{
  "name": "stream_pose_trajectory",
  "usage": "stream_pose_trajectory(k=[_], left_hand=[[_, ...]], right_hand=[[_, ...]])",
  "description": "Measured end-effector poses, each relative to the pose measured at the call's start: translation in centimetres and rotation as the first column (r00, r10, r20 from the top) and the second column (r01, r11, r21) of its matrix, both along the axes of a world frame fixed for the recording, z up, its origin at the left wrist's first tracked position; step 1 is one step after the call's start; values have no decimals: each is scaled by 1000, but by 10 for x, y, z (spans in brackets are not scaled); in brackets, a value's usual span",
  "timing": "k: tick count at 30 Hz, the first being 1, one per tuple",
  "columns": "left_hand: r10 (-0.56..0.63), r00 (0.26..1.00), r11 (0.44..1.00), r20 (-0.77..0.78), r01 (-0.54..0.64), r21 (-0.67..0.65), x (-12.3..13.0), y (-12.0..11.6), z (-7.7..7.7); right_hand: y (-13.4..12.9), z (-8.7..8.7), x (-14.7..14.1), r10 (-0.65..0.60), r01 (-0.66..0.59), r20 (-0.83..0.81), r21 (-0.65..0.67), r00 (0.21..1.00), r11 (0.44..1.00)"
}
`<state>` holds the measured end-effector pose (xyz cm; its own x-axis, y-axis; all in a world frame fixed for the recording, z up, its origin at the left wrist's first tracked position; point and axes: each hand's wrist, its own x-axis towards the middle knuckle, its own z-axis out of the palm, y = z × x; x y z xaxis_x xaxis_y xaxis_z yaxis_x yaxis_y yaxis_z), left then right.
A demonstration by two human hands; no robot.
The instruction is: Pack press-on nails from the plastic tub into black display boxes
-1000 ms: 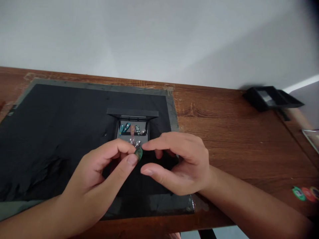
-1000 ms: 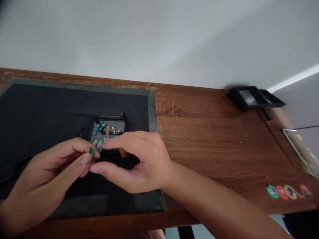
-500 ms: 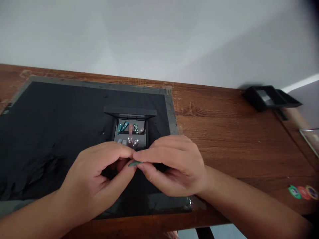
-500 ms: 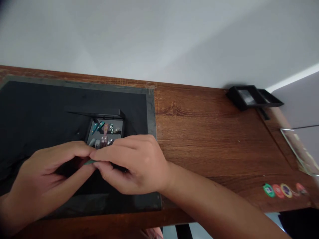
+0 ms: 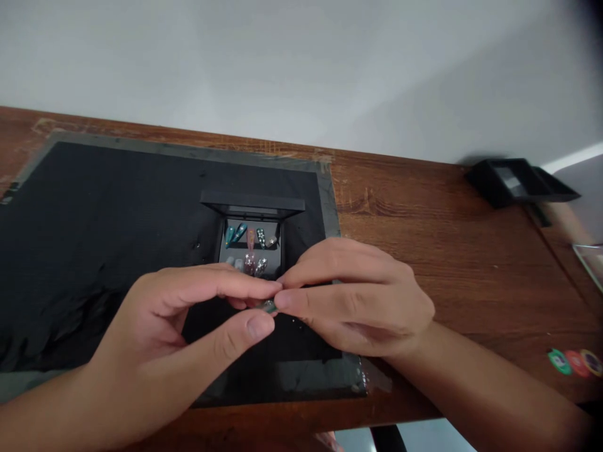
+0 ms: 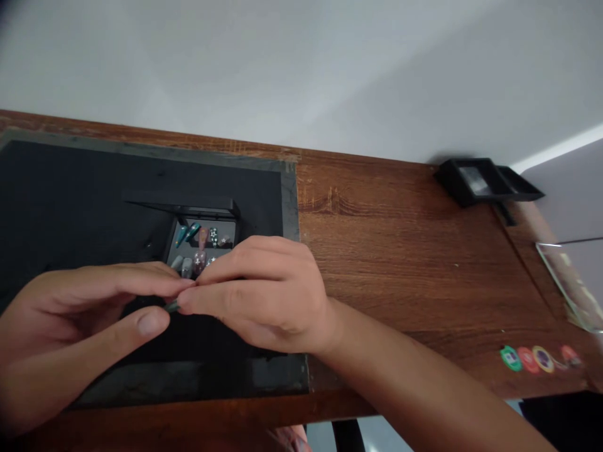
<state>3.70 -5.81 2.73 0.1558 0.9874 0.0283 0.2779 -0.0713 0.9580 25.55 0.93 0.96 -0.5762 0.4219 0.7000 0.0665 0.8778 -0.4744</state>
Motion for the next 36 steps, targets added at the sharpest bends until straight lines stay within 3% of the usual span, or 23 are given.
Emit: stream_pose_trajectory(k=[3, 6, 11, 18, 25, 29, 33, 36], left_hand=[[53, 997, 986, 59, -43, -162, 1, 2, 1], [99, 984, 969, 146, -62, -241, 1, 4, -1], [169, 955, 950, 245, -91, -299, 2, 6, -4], [142, 953, 947, 267, -52, -317, 3, 4, -5], [131, 973, 938, 188, -61, -341, 1, 4, -6], [88, 990, 947, 107, -50, -318, -1, 3, -4], [71, 997, 968, -13, -72, -241, 0, 3, -2], [121, 974, 988, -191, -138, -77, -1, 3, 1]], right_hand=[[0, -3, -1, -22, 22, -38, -23, 999, 999], [-1, 0, -2, -33, 33, -2, -9, 999, 999], [-5, 8, -4, -119, 117, 37, 43, 992, 992], [-9, 9, -7, -152, 149, 113, 32, 982, 988], [-8, 3, -11, -117, 122, 88, -53, 989, 991], [-10, 1, -11, -110, 125, 87, -192, 990, 973], [-11, 0, -13, -98, 93, 8, -391, 995, 916], [-8, 0, -12, -184, 190, 64, -512, 981, 838]])
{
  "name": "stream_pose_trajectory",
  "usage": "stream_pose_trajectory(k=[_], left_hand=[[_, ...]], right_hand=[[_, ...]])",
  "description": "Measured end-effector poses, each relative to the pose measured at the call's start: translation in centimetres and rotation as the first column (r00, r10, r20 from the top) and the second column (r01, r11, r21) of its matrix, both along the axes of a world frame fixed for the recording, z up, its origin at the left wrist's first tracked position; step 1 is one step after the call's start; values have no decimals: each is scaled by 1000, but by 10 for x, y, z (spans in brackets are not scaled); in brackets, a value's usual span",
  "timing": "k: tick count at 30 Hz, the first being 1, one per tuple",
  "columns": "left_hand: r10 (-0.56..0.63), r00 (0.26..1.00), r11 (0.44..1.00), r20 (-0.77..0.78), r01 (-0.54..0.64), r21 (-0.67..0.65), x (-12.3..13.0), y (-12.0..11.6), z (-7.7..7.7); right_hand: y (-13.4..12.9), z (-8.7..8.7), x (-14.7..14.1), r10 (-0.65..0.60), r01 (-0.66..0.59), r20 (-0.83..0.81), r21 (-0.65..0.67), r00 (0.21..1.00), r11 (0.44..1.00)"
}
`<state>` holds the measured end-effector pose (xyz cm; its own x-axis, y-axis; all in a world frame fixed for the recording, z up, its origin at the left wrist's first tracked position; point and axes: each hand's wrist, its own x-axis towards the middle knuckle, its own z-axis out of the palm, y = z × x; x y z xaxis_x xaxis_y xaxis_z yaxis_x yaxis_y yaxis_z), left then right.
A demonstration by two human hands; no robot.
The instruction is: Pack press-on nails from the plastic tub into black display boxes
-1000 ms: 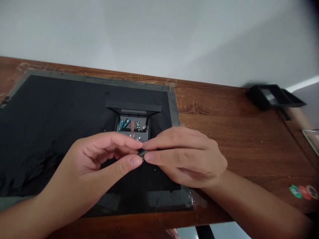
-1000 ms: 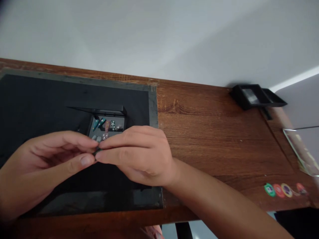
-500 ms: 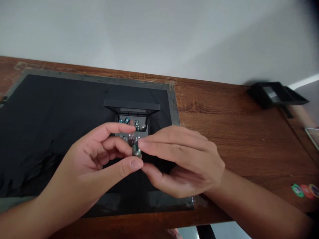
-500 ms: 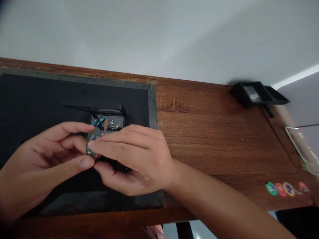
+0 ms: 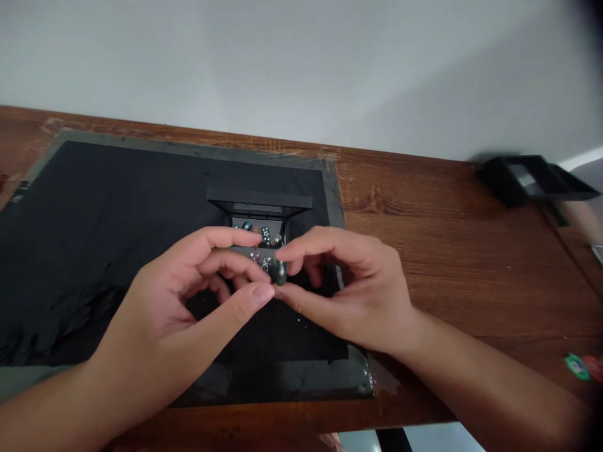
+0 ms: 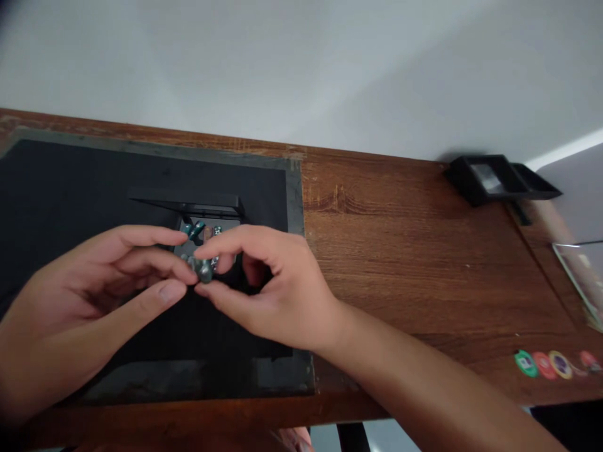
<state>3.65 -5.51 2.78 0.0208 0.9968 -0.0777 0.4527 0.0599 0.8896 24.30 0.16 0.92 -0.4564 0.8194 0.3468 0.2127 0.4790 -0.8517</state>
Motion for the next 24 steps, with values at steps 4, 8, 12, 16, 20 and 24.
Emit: stream_pose_trajectory(k=[4, 8, 12, 16, 20, 24], left_hand=[[66, 935, 961, -349, 35, 276, -5, 5, 4], [7, 848, 958, -531, 146, 245, -15, 14, 3], [-167, 784, 971, -597, 236, 39, -28, 18, -4], [-189, 807, 977, -560, 213, -22, -38, 18, -8], [-176, 822, 981, -541, 189, -32, -40, 18, -7], [-190, 801, 979, -567, 196, -51, -36, 18, -9]], right_hand=[[7, -2, 5, -46, 57, 171, -57, 984, 997], [11, -4, 7, -36, 54, 308, -49, 951, 997], [13, -4, 7, -7, 45, 386, -88, 922, 995], [14, -3, 8, 8, 41, 407, -112, 913, 993], [15, -4, 9, 23, 39, 421, -138, 907, 990], [15, -4, 9, 20, 41, 428, -133, 903, 990]])
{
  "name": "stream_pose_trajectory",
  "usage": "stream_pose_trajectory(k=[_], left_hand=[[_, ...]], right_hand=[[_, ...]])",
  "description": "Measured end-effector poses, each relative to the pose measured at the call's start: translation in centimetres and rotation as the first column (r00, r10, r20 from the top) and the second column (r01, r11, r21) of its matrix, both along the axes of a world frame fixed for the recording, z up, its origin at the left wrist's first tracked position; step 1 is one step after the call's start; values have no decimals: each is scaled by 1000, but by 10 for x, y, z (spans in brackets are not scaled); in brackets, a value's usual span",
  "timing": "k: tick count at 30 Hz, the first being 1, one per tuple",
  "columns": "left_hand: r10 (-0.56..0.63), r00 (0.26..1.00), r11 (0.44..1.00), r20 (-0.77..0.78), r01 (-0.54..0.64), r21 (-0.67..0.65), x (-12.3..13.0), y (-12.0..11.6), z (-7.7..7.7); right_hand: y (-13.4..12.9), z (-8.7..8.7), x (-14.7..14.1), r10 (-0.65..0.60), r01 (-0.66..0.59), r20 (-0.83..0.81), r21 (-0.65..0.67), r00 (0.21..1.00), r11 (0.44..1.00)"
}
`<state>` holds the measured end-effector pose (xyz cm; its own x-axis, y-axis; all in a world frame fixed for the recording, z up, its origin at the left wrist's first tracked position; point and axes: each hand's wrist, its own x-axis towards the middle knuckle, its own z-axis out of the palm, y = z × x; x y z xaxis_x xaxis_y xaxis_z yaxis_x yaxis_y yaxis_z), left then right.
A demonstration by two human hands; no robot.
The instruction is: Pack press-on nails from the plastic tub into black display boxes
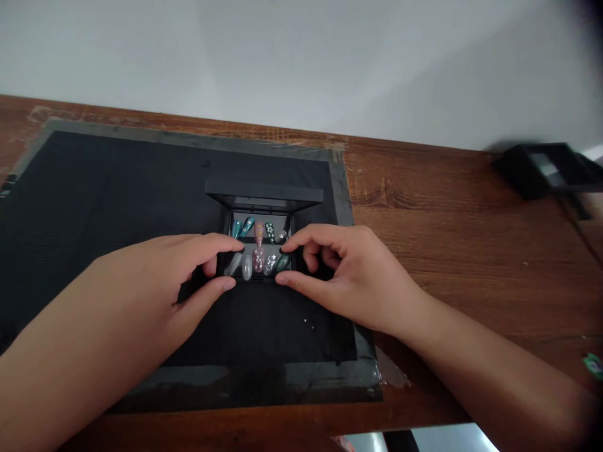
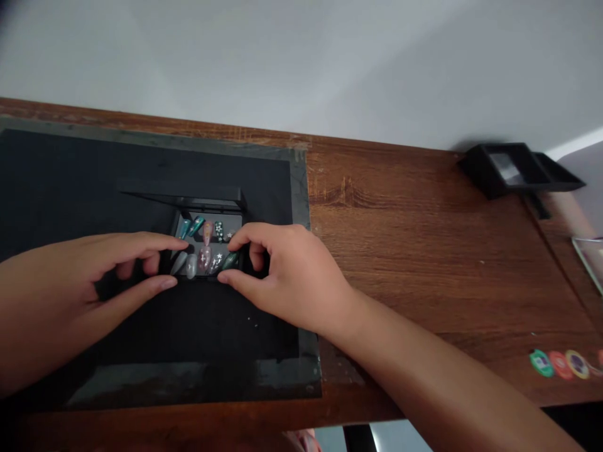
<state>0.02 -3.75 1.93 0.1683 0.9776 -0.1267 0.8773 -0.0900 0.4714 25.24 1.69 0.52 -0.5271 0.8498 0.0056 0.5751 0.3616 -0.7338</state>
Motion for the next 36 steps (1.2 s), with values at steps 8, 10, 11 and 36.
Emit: stream_pose_trajectory(k=[8, 10, 11, 36], left_hand=[[11, 1000, 999, -9, -11, -46, -1, 0, -2], [34, 999, 998, -1, -34, -46, -3, 1, -1], [44, 999, 998, 6, -44, -42, -4, 2, -1], [87, 992, 991, 95, -77, -110, 7, 9, -2]], right_hand=[[-1, 0, -1, 4, -6, 19, 91, 1000, 996], [-2, -1, 0, 7, -12, 36, 137, 999, 990], [-2, -1, 0, 8, -15, 48, 157, 999, 987], [-6, 3, -4, -7, -24, 167, 184, 986, 983]])
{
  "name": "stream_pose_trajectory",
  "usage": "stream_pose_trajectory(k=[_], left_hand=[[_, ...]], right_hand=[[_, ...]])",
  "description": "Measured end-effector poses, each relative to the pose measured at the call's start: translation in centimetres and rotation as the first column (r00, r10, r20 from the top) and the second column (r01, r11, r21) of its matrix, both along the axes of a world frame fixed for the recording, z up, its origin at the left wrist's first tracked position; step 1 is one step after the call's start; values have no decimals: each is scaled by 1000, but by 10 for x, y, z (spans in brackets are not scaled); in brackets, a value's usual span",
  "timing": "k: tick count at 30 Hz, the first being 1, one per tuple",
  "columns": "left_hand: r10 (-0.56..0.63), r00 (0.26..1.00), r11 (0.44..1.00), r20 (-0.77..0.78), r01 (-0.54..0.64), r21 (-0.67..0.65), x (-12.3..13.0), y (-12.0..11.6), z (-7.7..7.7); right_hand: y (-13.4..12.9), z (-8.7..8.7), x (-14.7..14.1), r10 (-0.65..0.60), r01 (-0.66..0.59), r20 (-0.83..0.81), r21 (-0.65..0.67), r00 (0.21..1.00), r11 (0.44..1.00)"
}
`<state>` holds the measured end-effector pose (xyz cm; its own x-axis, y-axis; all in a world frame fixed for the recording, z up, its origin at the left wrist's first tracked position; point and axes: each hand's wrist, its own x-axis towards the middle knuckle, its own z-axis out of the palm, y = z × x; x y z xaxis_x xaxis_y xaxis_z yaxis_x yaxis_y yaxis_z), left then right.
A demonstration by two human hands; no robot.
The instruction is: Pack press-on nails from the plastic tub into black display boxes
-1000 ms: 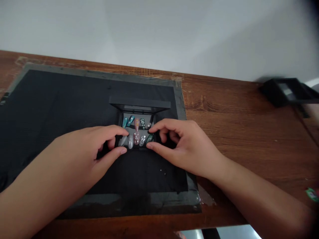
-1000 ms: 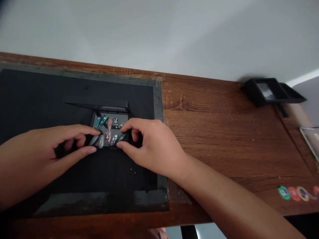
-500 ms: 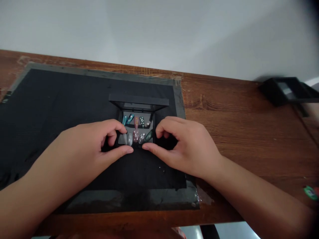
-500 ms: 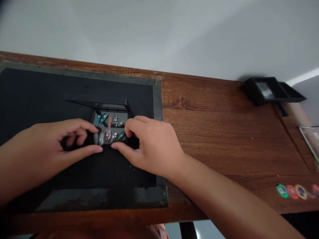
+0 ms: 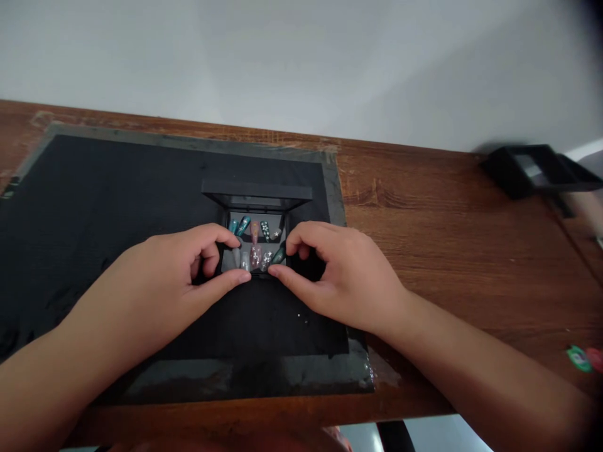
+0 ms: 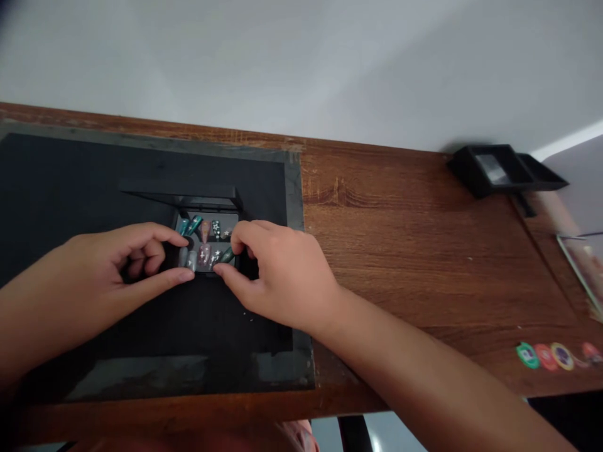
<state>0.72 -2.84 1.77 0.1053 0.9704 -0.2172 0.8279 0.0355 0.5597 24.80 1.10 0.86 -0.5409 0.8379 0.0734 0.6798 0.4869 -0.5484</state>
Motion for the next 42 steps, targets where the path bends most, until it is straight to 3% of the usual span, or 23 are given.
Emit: stream_pose_trajectory(k=[20, 35, 42], left_hand=[[27, 999, 999, -27, -25, 43, 7, 0, -4], [-38, 984, 999, -175, 39, 4, 2, -1, 3], [-24, 978, 996, -205, 42, 84, -4, 0, 4]], right_hand=[[-1, -3, -1, -3, 3, -33, -15, 999, 1000], [1, -5, 0, 15, -17, -64, -31, 998, 999], [1, -6, 0, 18, -18, -64, -7, 998, 1000]])
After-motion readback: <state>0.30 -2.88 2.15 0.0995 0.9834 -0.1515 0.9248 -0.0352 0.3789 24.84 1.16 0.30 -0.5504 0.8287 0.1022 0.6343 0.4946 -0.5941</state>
